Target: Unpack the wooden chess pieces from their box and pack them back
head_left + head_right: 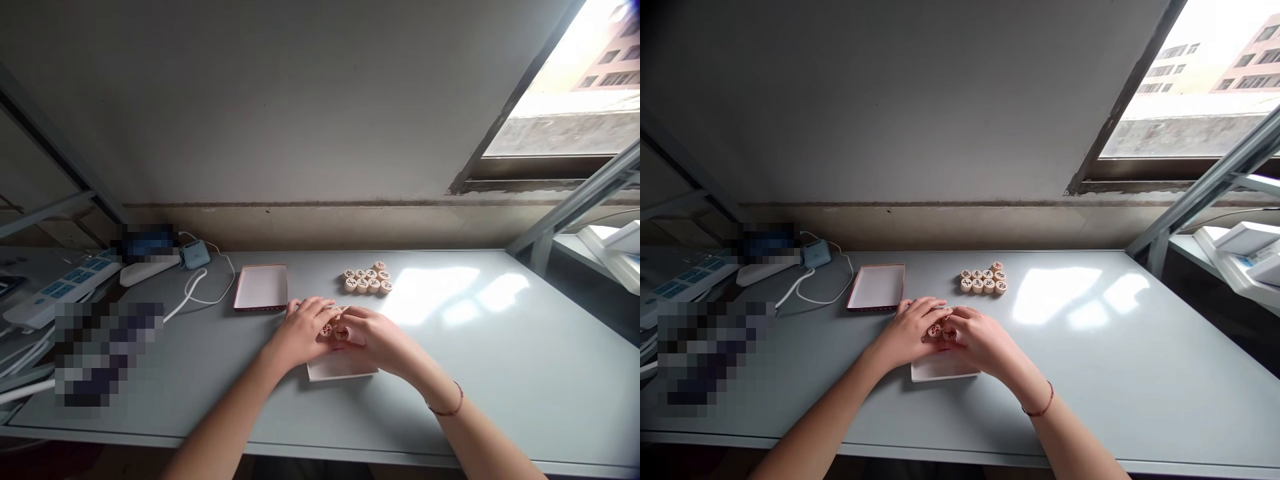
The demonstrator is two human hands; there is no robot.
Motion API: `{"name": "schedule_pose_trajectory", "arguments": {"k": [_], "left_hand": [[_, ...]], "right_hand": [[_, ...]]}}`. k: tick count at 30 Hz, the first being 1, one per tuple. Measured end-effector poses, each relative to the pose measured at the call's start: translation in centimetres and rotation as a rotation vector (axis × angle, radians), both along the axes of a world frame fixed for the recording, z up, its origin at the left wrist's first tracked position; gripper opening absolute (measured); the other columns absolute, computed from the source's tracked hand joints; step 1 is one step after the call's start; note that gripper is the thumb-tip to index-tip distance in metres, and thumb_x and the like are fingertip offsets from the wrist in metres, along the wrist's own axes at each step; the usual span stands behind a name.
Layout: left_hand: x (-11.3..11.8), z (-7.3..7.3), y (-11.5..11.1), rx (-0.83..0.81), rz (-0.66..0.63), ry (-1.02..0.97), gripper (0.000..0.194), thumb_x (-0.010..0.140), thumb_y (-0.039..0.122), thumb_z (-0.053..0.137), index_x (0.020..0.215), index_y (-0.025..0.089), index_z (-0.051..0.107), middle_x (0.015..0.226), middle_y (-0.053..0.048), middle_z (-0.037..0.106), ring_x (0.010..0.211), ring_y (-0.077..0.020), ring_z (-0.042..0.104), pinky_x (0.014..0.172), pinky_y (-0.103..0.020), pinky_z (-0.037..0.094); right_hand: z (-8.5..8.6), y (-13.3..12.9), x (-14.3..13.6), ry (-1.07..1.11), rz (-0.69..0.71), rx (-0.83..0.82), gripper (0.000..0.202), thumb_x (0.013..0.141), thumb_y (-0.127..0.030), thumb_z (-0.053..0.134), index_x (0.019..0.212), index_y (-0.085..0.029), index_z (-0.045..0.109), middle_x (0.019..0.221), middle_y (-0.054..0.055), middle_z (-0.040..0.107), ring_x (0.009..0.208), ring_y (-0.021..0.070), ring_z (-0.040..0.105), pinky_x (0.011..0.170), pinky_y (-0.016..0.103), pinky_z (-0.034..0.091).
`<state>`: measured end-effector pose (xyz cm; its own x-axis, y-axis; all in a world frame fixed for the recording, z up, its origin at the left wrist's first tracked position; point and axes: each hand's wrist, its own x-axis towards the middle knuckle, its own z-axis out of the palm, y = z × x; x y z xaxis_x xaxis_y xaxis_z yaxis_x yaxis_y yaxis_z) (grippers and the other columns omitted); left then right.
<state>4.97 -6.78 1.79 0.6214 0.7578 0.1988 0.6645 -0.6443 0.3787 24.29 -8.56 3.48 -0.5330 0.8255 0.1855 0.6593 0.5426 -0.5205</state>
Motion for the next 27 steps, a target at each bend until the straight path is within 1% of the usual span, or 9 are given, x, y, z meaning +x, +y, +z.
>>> {"name": "schedule_pose_trajectory", "arguments": {"k": [5,10,13,16,19,22,24,25,27], "left_hand": [[0.0,-0.3,0.1,-0.079,0.007,-0.027,0.045,0.084,0.036,0.065,0.126,0.027,0.053,0.135,-0.005,0.056,0.118,-0.0236,0.055,0.1,-0.043,0.04],[0.0,-0.5,0.1,-0.099,-0.008,-0.051,0.047,0.083,0.033,0.066,0.128,0.026,0.051,0.135,-0.005,0.056,0.12,-0.0232,0.054,0.1,-0.04,0.043],[-0.1,-0.4,0.1,-0.111,-0.004,-0.052,0.046,0.083,0.031,0.066,0.127,0.026,0.052,0.134,-0.005,0.056,0.119,-0.0234,0.055,0.099,-0.04,0.043],[0.0,-0.2,0.1,-0.113,-0.007,-0.059,0.043,0.084,0.034,0.064,0.125,0.026,0.052,0.133,-0.005,0.057,0.119,-0.0236,0.055,0.099,-0.04,0.043],[0.4,0.1,0.2,-0.09,0.009,-0.048,0.048,0.081,0.048,0.065,0.123,0.026,0.055,0.133,-0.007,0.056,0.116,-0.0267,0.056,0.098,-0.043,0.044],[1.3,0.1,0.3,-0.048,0.029,-0.037,0.056,0.076,0.06,0.064,0.12,0.026,0.057,0.135,-0.01,0.053,0.116,-0.03,0.055,0.096,-0.046,0.043],[2.0,-0.2,0.3,-0.024,0.02,-0.027,0.054,0.078,0.057,0.064,0.121,0.026,0.056,0.133,-0.01,0.055,0.115,-0.0291,0.055,0.095,-0.045,0.044],[2.3,-0.3,0.2,-0.011,0.017,-0.017,0.05,0.08,0.053,0.064,0.122,0.027,0.055,0.131,-0.009,0.056,0.113,-0.0282,0.055,0.094,-0.044,0.044],[2.7,-0.6,0.1,0.017,0.018,0.016,0.044,0.084,0.043,0.062,0.124,0.027,0.054,0.127,-0.008,0.059,0.111,-0.0267,0.056,0.091,-0.042,0.044]], "right_hand": [[-1.0,0.0,-0.3,-0.165,-0.017,0.132,0.013,0.086,-0.015,0.054,0.093,-0.022,0.063,0.089,0.006,0.064,0.074,0.0185,0.061,0.056,0.028,0.048],[-1.8,0.2,-0.3,-0.138,-0.011,0.194,0.022,0.086,-0.014,0.054,0.106,-0.022,0.06,0.093,0.008,0.067,0.081,0.0216,0.062,0.06,0.031,0.051],[-1.3,0.2,-0.2,-0.07,0.004,0.138,0.019,0.086,-0.019,0.057,0.104,-0.023,0.061,0.093,0.007,0.068,0.08,0.0208,0.063,0.062,0.031,0.051],[-0.3,0.3,0.3,0.021,-0.023,0.035,0.01,0.088,-0.029,0.057,0.091,-0.023,0.063,0.081,0.004,0.065,0.066,0.0154,0.058,0.056,0.026,0.046],[0.7,1.5,1.6,0.111,-0.142,0.045,0.019,0.09,-0.036,0.051,0.084,-0.022,0.062,0.075,0.003,0.063,0.058,0.0134,0.053,0.055,0.026,0.043],[1.3,4.2,3.6,0.129,-0.36,0.098,0.024,0.088,-0.039,0.048,0.082,-0.021,0.063,0.08,0.005,0.065,0.057,0.0133,0.052,0.057,0.027,0.043],[1.4,6.7,4.9,0.021,-0.557,0.119,0.025,0.086,-0.039,0.048,0.081,-0.02,0.065,0.086,0.007,0.067,0.061,0.0149,0.055,0.059,0.028,0.042],[1.5,8.1,5.5,-0.075,-0.644,0.122,0.025,0.084,-0.038,0.049,0.081,-0.02,0.065,0.087,0.007,0.067,0.068,0.0172,0.058,0.062,0.028,0.042],[1.4,10.7,6.2,-0.257,-0.744,0.047,0.026,0.082,-0.037,0.049,0.089,-0.02,0.067,0.09,0.009,0.068,0.078,0.0214,0.061,0.063,0.028,0.041]]}}
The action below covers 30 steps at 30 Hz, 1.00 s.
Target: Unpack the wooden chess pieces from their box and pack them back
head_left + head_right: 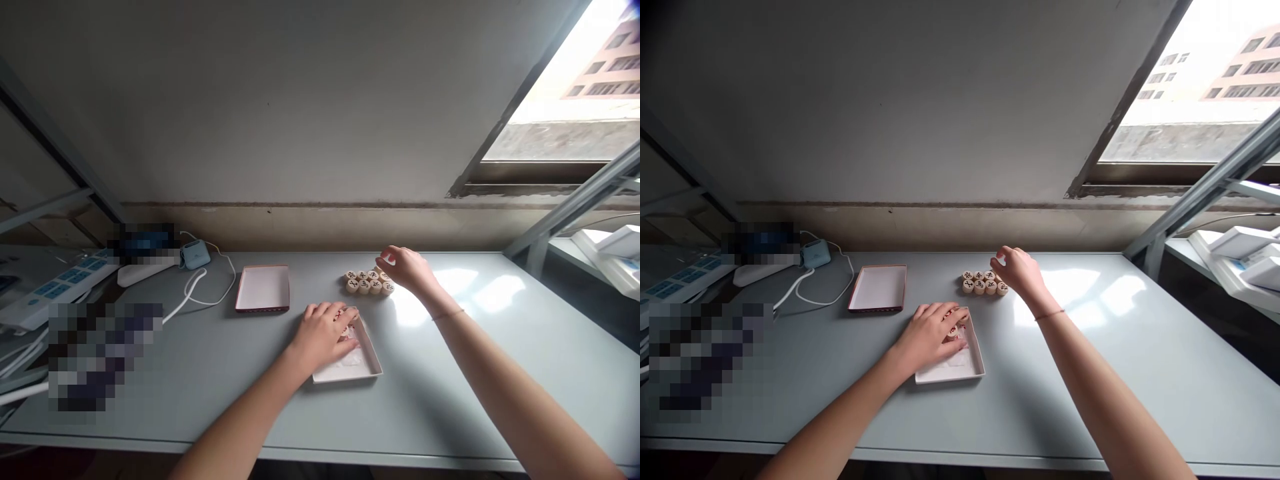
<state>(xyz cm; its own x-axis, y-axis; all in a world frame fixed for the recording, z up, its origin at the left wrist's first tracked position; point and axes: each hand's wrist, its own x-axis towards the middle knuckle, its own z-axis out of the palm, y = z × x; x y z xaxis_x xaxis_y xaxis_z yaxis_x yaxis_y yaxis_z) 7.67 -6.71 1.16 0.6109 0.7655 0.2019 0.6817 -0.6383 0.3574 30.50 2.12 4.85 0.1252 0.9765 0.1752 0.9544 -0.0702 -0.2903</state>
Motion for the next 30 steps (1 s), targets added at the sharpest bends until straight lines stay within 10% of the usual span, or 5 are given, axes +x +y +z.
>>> {"name": "schedule_pose_trajectory", "arguments": {"k": [5,14,20,24,30], "left_hand": [[0.1,-0.4,-0.2,0.043,0.01,0.066,0.04,0.087,0.035,0.06,0.124,0.025,0.053,0.122,-0.008,0.061,0.107,-0.026,0.057,0.086,-0.04,0.044],[-0.4,-0.2,-0.3,0.038,-0.027,0.058,0.034,0.088,0.036,0.058,0.121,0.027,0.055,0.121,-0.006,0.062,0.107,-0.0244,0.058,0.088,-0.039,0.045],[-0.7,0.3,0.0,0.089,-0.008,-0.171,0.074,0.085,0.059,0.052,0.144,0.021,0.03,0.144,-0.017,0.041,0.13,-0.0311,0.044,0.103,-0.048,0.043],[-0.8,0.9,-0.1,0.121,0.058,-0.399,0.07,0.091,0.052,0.046,0.149,0.024,0.019,0.141,-0.016,0.043,0.131,-0.0274,0.045,0.105,-0.043,0.046],[-0.4,0.6,-0.6,0.058,0.057,-0.459,0.036,0.096,0.033,0.045,0.132,0.027,0.048,0.117,-0.006,0.059,0.099,-0.0194,0.065,0.087,-0.034,0.057]], "right_hand": [[-1.2,4.2,0.2,-0.081,-0.077,-0.333,0.026,0.077,-0.036,0.055,0.088,-0.018,0.07,0.078,0.012,0.068,0.074,0.0246,0.063,0.058,0.029,0.041],[-2.4,5.6,0.2,-0.114,-0.102,-0.313,0.022,0.071,-0.027,0.063,0.085,-0.013,0.072,0.078,0.016,0.068,0.075,0.0278,0.066,0.058,0.031,0.044],[0.2,1.1,-1.5,0.286,0.097,0.103,0.025,0.081,-0.037,0.058,0.093,-0.02,0.07,0.087,0.008,0.071,0.079,0.0225,0.066,0.072,0.033,0.049],[0.6,-4.1,-3.6,0.735,0.315,-0.013,0.038,0.075,-0.052,0.066,0.094,-0.019,0.068,0.092,0.01,0.071,0.082,0.0241,0.068,0.07,0.034,0.055],[-0.6,-7.9,-5.5,0.997,0.385,-0.164,0.042,0.071,-0.054,0.072,0.094,-0.019,0.066,0.095,0.011,0.07,0.089,0.0255,0.067,0.076,0.037,0.058]]}}
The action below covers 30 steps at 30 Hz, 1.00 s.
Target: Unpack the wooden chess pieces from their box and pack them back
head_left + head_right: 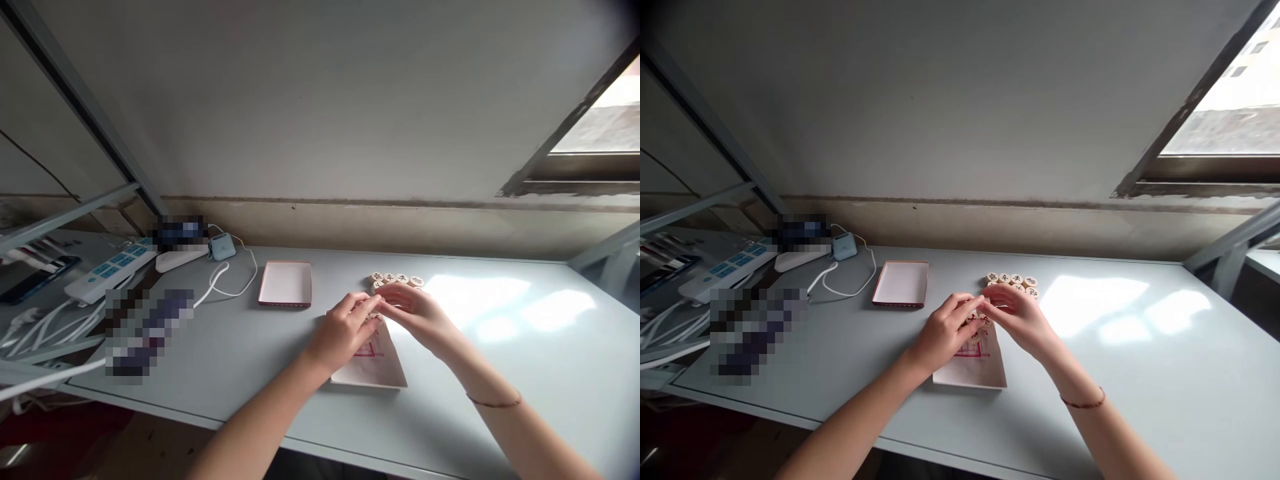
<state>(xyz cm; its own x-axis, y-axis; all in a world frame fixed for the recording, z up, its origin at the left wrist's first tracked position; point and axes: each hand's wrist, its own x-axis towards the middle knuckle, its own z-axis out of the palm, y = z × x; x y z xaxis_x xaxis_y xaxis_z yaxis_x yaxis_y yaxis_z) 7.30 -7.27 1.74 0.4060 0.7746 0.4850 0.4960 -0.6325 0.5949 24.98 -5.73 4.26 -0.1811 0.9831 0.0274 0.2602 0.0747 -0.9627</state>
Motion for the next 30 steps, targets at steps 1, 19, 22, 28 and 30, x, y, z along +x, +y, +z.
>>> {"name": "schedule_pose_trajectory", "arguments": {"k": [1,19,22,28,30], "left_hand": [[0.0,-0.1,0.0,0.005,0.005,-0.007,0.035,0.096,0.031,0.046,0.13,0.026,0.05,0.118,-0.006,0.058,0.098,-0.0189,0.065,0.087,-0.034,0.058],[0.6,0.1,-0.3,-0.059,-0.148,0.333,0.012,0.09,0.031,0.058,0.095,0.024,0.067,0.104,0.0,0.068,0.101,-0.017,0.061,0.097,-0.037,0.038],[0.7,0.2,-0.3,-0.004,-0.166,0.417,0.009,0.09,0.026,0.057,0.09,0.023,0.066,0.1,0.001,0.071,0.108,-0.0181,0.058,0.098,-0.041,0.03],[0.6,-0.2,-0.2,0.067,-0.144,0.449,0.01,0.09,0.027,0.057,0.085,0.021,0.064,0.1,-0.001,0.073,0.113,-0.0214,0.053,0.092,-0.043,0.027],[0.7,-0.5,-0.1,0.109,-0.128,0.476,0.012,0.091,0.028,0.057,0.085,0.021,0.064,0.102,-0.002,0.072,0.11,-0.0217,0.052,0.088,-0.041,0.028]], "right_hand": [[-0.2,-0.2,-0.2,0.029,-0.017,-0.008,0.043,0.07,-0.054,0.073,0.093,-0.018,0.066,0.095,0.011,0.07,0.089,0.0253,0.068,0.076,0.037,0.058],[-0.7,-0.3,2.6,0.252,-0.245,-0.054,0.04,0.069,-0.051,0.075,0.09,-0.018,0.065,0.085,0.007,0.069,0.072,0.0165,0.064,0.074,0.035,0.057],[-0.6,-0.4,2.4,0.202,-0.184,-0.051,0.041,0.07,-0.052,0.074,0.091,-0.018,0.065,0.093,0.009,0.069,0.075,0.0177,0.064,0.075,0.037,0.056],[-0.5,-1.0,2.1,0.048,-0.125,0.009,0.036,0.076,-0.05,0.067,0.093,-0.019,0.064,0.093,0.008,0.067,0.075,0.0187,0.065,0.074,0.037,0.056],[-0.6,-1.1,2.1,0.019,-0.105,0.037,0.033,0.077,-0.049,0.066,0.092,-0.019,0.064,0.094,0.008,0.066,0.076,0.0186,0.065,0.073,0.037,0.056]]}}
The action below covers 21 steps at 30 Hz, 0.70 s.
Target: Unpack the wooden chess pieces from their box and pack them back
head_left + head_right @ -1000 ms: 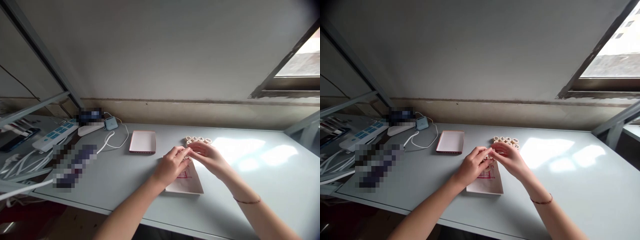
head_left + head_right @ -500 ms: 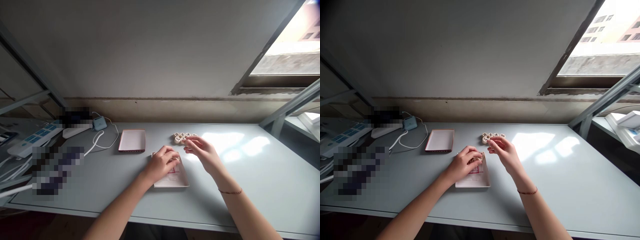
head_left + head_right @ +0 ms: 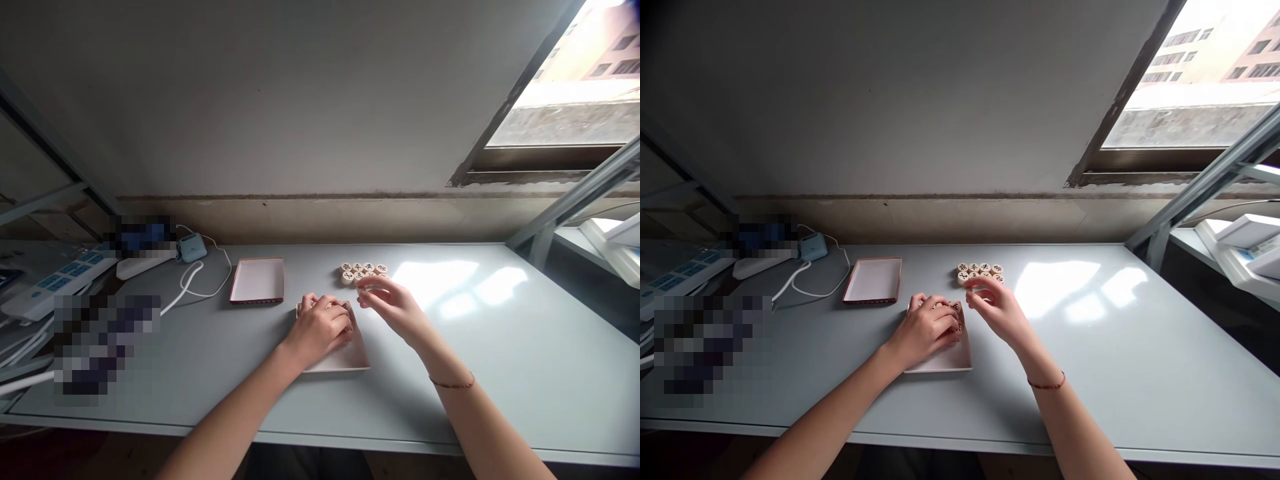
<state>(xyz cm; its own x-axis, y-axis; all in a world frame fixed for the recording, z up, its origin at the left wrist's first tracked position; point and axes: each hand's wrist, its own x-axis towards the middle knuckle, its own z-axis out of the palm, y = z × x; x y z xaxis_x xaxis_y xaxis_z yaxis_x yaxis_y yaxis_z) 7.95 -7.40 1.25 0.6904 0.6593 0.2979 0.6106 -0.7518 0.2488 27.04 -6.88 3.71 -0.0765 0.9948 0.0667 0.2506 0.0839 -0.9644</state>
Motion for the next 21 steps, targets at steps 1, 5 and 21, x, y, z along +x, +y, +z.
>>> {"name": "schedule_pose_trajectory", "arguments": {"k": [1,5,21], "left_hand": [[0.0,-0.1,0.0,0.025,0.008,0.013,0.013,0.091,0.03,0.056,0.085,0.021,0.065,0.103,-0.002,0.071,0.108,-0.0216,0.052,0.086,-0.041,0.029],[0.1,-0.6,0.1,0.108,0.047,0.049,0.018,0.093,0.035,0.055,0.086,0.021,0.065,0.104,-0.003,0.069,0.102,-0.0203,0.051,0.083,-0.039,0.03],[0.3,-0.7,0.3,0.168,0.058,0.091,0.016,0.093,0.033,0.053,0.095,0.02,0.063,0.1,-0.002,0.07,0.101,-0.0206,0.051,0.086,-0.041,0.028]], "right_hand": [[0.0,-0.1,0.0,-0.015,0.012,0.01,0.032,0.078,-0.049,0.065,0.092,-0.019,0.064,0.096,0.008,0.066,0.077,0.0186,0.065,0.073,0.036,0.056],[-0.3,-0.5,-0.3,-0.061,0.062,0.036,0.029,0.081,-0.046,0.062,0.094,-0.02,0.063,0.104,0.009,0.065,0.082,0.0185,0.065,0.073,0.034,0.056],[-1.7,-1.4,-0.5,-0.114,0.105,0.104,0.026,0.083,-0.044,0.06,0.093,-0.02,0.064,0.094,0.007,0.063,0.08,0.0179,0.065,0.071,0.033,0.058]]}}
